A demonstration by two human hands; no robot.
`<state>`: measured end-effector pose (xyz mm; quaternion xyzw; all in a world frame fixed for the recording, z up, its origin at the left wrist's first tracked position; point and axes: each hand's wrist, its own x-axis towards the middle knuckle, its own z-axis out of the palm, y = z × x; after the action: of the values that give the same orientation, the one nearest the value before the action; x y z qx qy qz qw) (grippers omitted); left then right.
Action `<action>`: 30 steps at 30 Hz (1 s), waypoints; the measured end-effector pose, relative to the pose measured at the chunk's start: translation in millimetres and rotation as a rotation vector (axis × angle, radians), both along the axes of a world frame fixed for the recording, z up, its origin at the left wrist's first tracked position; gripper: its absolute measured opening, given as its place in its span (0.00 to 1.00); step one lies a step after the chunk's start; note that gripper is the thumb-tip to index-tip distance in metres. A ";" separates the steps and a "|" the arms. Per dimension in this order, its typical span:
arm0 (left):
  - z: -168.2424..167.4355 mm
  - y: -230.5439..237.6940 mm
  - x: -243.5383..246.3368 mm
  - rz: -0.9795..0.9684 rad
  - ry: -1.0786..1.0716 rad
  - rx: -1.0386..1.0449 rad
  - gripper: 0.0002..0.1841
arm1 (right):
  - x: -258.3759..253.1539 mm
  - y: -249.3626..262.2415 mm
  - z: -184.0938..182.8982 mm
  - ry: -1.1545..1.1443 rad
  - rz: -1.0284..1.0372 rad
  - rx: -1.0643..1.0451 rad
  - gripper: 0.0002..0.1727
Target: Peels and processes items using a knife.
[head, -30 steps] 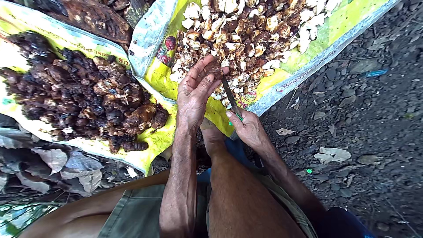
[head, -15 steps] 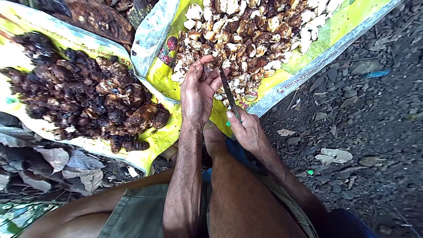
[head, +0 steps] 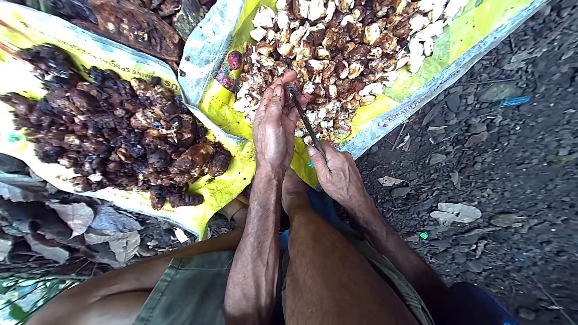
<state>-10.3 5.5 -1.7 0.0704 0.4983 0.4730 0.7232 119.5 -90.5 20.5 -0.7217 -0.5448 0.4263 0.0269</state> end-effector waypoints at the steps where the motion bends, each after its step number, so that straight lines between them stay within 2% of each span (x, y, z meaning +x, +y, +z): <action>1: 0.3 0.3 0.1 0.002 -0.009 -0.006 0.24 | 0.4 0.4 -1.2 0.018 -0.018 -0.008 0.23; 5: 1.6 2.1 -3.3 -0.021 -0.077 -0.037 0.29 | 2.5 -1.2 -4.8 0.116 -0.087 -0.055 0.23; 10: -2.7 1.2 -3.4 0.055 -0.145 -0.059 0.26 | 1.9 -4.1 -1.9 0.244 -0.099 -0.064 0.24; 14: -4.4 1.5 -4.4 0.139 -0.262 -0.172 0.26 | 1.1 -2.1 2.8 0.309 -0.225 -0.034 0.22; 17: -5.1 0.4 -6.7 0.135 -0.319 -0.173 0.28 | 3.5 0.7 4.6 0.280 -0.227 -0.013 0.23; 24: -14.3 -2.4 -14.3 0.048 -0.336 -0.139 0.29 | 3.8 1.6 4.7 0.122 -0.076 0.026 0.23; 30: -17.4 -2.9 -23.2 -0.123 -0.187 -0.032 0.26 | 5.6 3.8 7.6 0.010 0.004 0.010 0.23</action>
<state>-33.5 2.6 -19.1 0.0450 0.4310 0.4242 0.7952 125.2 -86.7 28.1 -0.7184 -0.5480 0.4272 0.0324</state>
